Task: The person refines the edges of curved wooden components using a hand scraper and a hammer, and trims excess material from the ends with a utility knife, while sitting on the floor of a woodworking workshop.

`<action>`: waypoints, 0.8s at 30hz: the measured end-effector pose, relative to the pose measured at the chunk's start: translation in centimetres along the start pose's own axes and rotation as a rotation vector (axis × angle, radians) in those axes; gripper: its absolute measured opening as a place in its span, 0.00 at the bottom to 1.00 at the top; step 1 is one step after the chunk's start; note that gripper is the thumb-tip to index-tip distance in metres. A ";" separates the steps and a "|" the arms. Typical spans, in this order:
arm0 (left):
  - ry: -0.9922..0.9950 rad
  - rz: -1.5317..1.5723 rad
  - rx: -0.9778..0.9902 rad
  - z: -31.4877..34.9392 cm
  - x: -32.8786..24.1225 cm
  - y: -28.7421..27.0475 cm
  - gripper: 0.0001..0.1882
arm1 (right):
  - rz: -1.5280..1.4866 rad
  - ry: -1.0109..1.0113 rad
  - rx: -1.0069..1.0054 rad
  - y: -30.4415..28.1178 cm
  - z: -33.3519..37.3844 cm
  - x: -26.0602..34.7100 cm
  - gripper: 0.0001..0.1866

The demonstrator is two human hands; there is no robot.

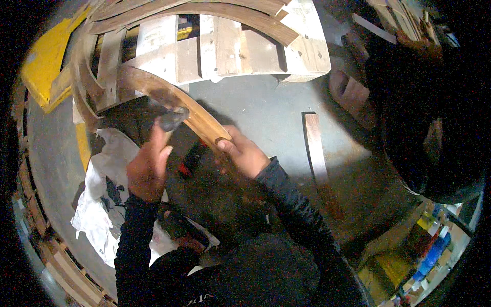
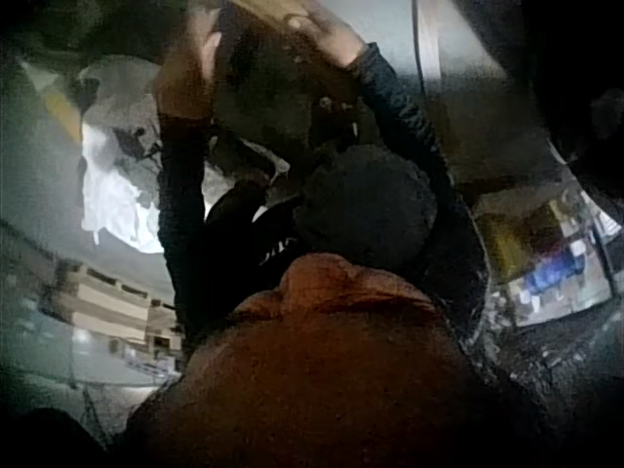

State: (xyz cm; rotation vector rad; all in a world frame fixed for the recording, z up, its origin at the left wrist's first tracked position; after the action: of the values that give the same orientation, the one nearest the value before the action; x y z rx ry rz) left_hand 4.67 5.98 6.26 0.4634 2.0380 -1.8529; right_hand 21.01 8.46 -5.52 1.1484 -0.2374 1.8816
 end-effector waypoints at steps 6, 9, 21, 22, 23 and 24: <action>-0.024 0.082 0.013 -0.6 0.7 -0.2 0.28 | 0.001 0.045 -0.028 0.3 0.6 -0.1 0.21; 0.070 0.035 -0.114 -0.6 -2.0 -2.5 0.28 | 0.026 0.004 -0.025 0.0 0.1 0.1 0.21; 0.070 0.208 -0.134 -0.5 -0.5 -2.9 0.26 | 0.011 -0.014 -0.024 -0.2 0.0 -0.1 0.21; 0.078 0.224 -0.182 -0.5 -0.9 -3.6 0.25 | 0.009 0.002 -0.032 -0.3 0.1 -0.2 0.21; -0.001 0.245 -0.178 -0.7 -1.2 -4.0 0.23 | 0.007 0.019 -0.041 -0.5 0.1 -0.4 0.21; -0.045 0.285 -0.168 -0.7 -0.8 -4.1 0.22 | 0.008 0.012 -0.037 -0.4 0.1 -0.3 0.21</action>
State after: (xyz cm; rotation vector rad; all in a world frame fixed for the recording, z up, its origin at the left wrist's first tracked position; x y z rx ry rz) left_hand 3.46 6.31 10.26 0.6236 1.9610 -1.4997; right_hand 21.39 8.47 -5.78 1.1125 -0.2700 1.8832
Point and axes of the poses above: each hand's wrist, its own z-axis away from the middle knuckle, its own y-axis out of the palm, x = y × z, the point moved 7 cm from there along -z, towards the middle knuckle, and after that the axes turned 5 degrees about z, right-handed, at the moved point
